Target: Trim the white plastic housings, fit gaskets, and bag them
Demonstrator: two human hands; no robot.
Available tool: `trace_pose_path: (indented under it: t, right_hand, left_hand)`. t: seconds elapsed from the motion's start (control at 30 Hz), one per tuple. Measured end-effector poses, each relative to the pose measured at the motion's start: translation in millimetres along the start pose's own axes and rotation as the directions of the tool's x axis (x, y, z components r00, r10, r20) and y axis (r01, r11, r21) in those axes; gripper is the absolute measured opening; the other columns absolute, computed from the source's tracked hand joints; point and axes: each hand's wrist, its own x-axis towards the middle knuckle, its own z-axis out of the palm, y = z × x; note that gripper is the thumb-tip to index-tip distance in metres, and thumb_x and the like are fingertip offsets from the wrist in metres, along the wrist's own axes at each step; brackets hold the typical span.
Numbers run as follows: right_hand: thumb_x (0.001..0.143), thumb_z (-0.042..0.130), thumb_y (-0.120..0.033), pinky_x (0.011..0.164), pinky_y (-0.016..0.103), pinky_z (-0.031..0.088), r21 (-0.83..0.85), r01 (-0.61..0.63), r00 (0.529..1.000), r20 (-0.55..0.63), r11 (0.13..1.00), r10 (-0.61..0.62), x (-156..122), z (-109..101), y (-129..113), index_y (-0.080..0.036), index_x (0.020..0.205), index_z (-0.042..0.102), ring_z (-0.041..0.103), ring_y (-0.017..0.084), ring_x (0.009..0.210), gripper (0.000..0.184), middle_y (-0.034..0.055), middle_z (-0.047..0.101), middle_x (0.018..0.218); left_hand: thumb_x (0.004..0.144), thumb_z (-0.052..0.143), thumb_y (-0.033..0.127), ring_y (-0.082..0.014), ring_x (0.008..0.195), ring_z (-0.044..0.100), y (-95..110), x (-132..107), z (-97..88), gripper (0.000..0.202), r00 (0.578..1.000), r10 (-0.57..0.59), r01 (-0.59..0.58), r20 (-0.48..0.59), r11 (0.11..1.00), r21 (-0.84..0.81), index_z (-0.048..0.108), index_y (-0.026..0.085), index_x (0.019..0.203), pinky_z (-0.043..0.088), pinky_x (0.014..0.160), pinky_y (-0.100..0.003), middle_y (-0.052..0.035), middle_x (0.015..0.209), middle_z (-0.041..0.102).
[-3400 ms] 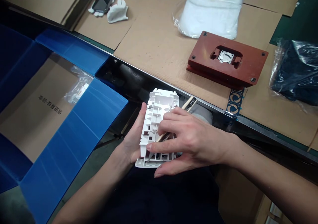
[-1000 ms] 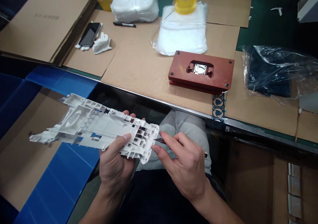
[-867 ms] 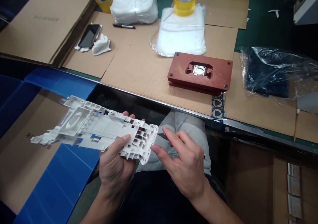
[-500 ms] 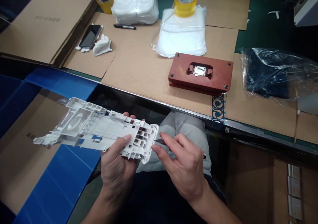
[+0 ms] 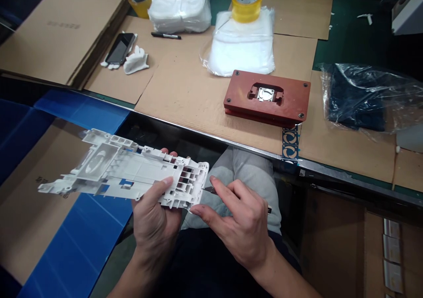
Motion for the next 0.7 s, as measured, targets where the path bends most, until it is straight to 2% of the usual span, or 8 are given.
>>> trace_pose_path:
  t: [0.2, 0.3, 0.37, 0.47, 0.57, 0.7]
  right_hand:
    - [0.087, 0.076, -0.029, 0.057, 0.028, 0.044, 0.002, 0.036, 0.999, 0.006, 0.999, -0.036, -4.2, 3.6, -1.3, -0.012, 0.114, 0.074, 0.055, 0.014, 0.063, 0.032, 0.0046, 0.060, 0.075]
    - [0.088, 0.075, -0.032, 0.057, 0.029, 0.042, 0.050, 0.108, 0.990, 0.080, 0.993, -0.112, -5.9, 4.4, -1.9, -0.013, 0.107, 0.075, 0.054, 0.014, 0.061, 0.027, 0.0031, 0.058, 0.071]
    - [0.090, 0.072, -0.034, 0.057, 0.028, 0.042, 0.136, 0.105, 0.982, 0.140, 0.985, -0.124, -7.8, 4.2, 1.1, -0.013, 0.105, 0.075, 0.054, 0.014, 0.061, 0.026, 0.0022, 0.058, 0.070]
    - [0.096, 0.064, -0.031, 0.058, 0.027, 0.044, 0.172, -0.044, 0.985, 0.170, 0.984, 0.014, -10.9, 2.6, 11.7, -0.015, 0.105, 0.072, 0.056, 0.013, 0.062, 0.020, 0.0023, 0.062, 0.074]
    - [0.099, 0.058, -0.035, 0.058, 0.026, 0.043, 0.075, -0.177, 0.966, 0.205, 0.981, 0.158, -12.9, -0.2, 24.8, -0.018, 0.087, 0.069, 0.056, 0.012, 0.061, 0.023, 0.0010, 0.062, 0.071]
    - [0.092, 0.065, -0.051, 0.056, 0.025, 0.042, -0.062, -0.196, 0.957, 0.205, 0.979, 0.205, -15.1, -2.4, 38.8, -0.019, 0.079, 0.064, 0.055, 0.012, 0.058, 0.034, 0.0004, 0.064, 0.073]
  left_hand:
    - [0.076, 0.071, 0.006, -0.0347, 0.141, 0.047, -0.6, 2.6, 0.3, 0.073, 1.000, 0.013, -0.013, 0.003, 1.000, -0.010, 0.053, 0.035, 0.141, 0.048, 0.112, -0.052, -0.0024, 0.143, 0.061]
    - [0.074, 0.071, 0.005, -0.0343, 0.141, 0.046, 0.7, 4.7, 2.1, 0.074, 0.999, 0.038, -0.038, -0.026, 0.999, 0.000, 0.054, 0.034, 0.140, 0.047, 0.112, -0.052, -0.0022, 0.141, 0.062]
    - [0.073, 0.071, 0.005, -0.0342, 0.141, 0.046, 2.4, 6.8, 3.5, 0.073, 0.997, 0.070, -0.070, -0.040, 0.998, 0.007, 0.055, 0.034, 0.139, 0.047, 0.112, -0.051, -0.0017, 0.141, 0.062]
    - [0.073, 0.070, 0.004, -0.0338, 0.141, 0.046, 5.8, 10.9, 2.8, 0.072, 0.993, 0.117, -0.116, -0.028, 0.993, 0.022, 0.058, 0.036, 0.136, 0.048, 0.112, -0.051, 0.0001, 0.140, 0.063]
    - [0.074, 0.071, 0.005, -0.0338, 0.140, 0.048, 8.7, 15.4, -1.8, 0.070, 0.992, 0.127, -0.127, -0.010, 0.991, 0.040, 0.058, 0.037, 0.136, 0.049, 0.111, -0.051, 0.0009, 0.139, 0.064]
    - [0.074, 0.070, 0.004, -0.0348, 0.139, 0.048, 8.8, 19.2, -8.6, 0.070, 0.994, 0.112, -0.112, -0.015, 0.993, 0.032, 0.059, 0.033, 0.136, 0.050, 0.110, -0.051, -0.0008, 0.140, 0.062]
